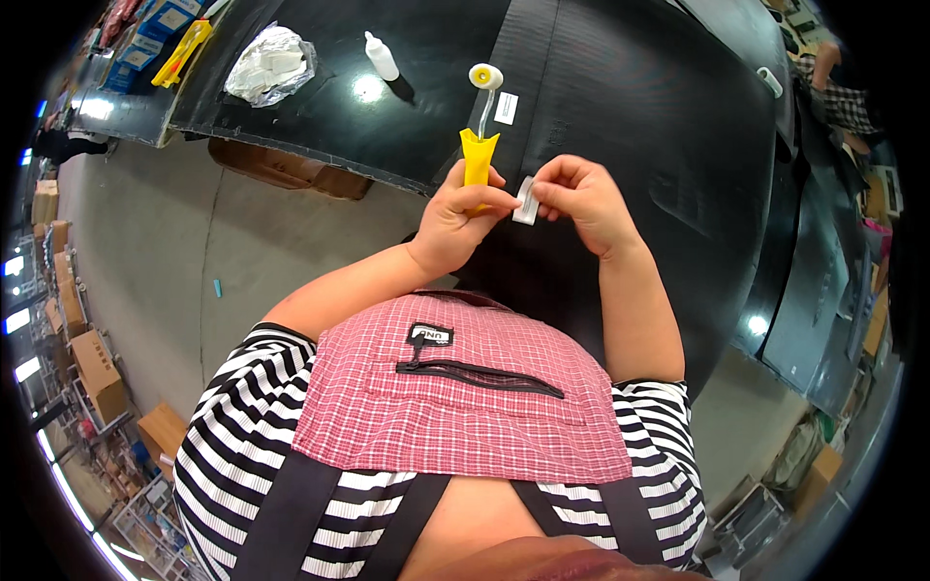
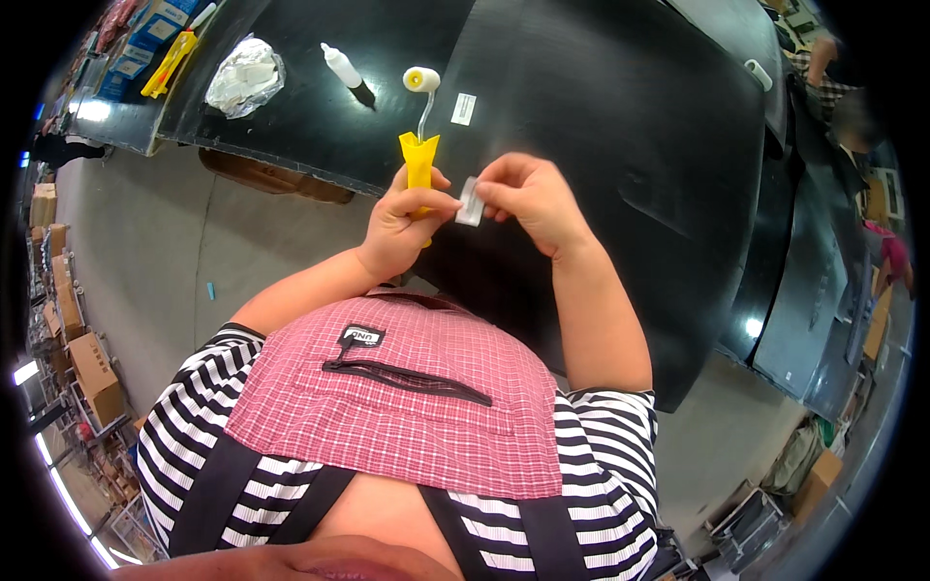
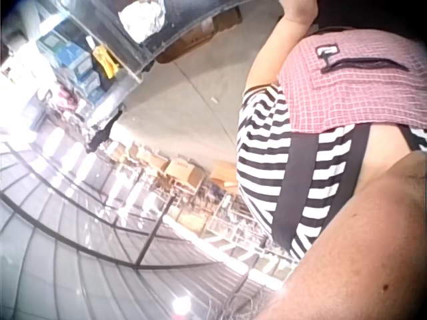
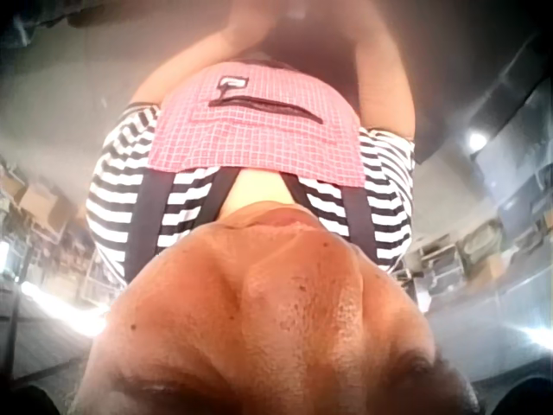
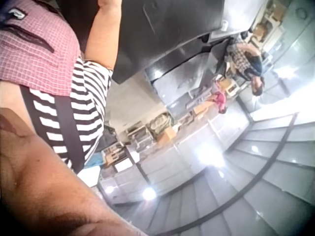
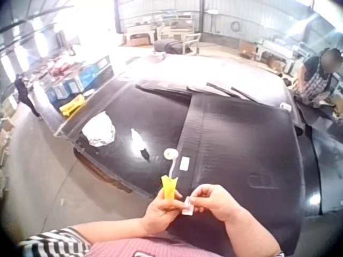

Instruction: The person applies adhesive from a white bottle onto small rectangular patches on a large black mat. They use a yellow roller to smooth the patches and then lift and stack the mat with other similar mats on a table.

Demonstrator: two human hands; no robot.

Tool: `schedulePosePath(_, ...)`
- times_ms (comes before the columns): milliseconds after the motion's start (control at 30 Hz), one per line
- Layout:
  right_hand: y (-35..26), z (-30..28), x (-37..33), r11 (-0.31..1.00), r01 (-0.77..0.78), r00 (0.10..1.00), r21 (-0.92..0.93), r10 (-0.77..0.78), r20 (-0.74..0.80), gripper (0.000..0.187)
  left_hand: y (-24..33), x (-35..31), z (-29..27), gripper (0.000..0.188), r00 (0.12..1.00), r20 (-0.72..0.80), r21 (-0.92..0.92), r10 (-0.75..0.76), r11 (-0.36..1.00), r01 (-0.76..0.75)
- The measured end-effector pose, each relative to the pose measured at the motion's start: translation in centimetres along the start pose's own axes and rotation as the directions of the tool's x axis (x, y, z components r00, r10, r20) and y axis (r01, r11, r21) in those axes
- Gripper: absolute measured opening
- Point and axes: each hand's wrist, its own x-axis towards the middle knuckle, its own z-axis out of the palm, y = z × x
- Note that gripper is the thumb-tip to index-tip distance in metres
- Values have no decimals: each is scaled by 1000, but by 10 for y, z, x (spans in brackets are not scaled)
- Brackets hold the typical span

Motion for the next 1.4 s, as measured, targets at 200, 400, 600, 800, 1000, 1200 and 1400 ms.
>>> schedulePosePath(200,16,-48,36,869,88,915,-487,-263,-305,7,-32,21,-23,25,992,-63,197,109,976,-94)
schedulePosePath(400,15,-54,66,694,147,843,-705,-460,-277,13,-66,31,-41,20,988,-114,275,101,959,-67)
schedulePosePath(600,20,-62,80,602,151,834,-784,-504,-226,12,-70,32,-41,18,988,-104,295,115,952,-80)
schedulePosePath(800,17,-58,82,589,103,830,-802,-495,-257,11,-71,34,-43,19,989,-92,296,114,952,-82)
schedulePosePath(1000,19,-55,84,563,76,819,-823,-506,-271,11,-70,35,-43,19,988,-89,291,122,952,-91)
schedulePosePath(1200,24,-54,85,542,75,801,-837,-533,-273,12,-72,34,-43,18,989,-89,290,117,953,-87)
schedulePosePath(1400,18,-48,83,647,44,795,-762,-484,-365,21,-70,34,-43,19,987,-87,305,135,947,-103)
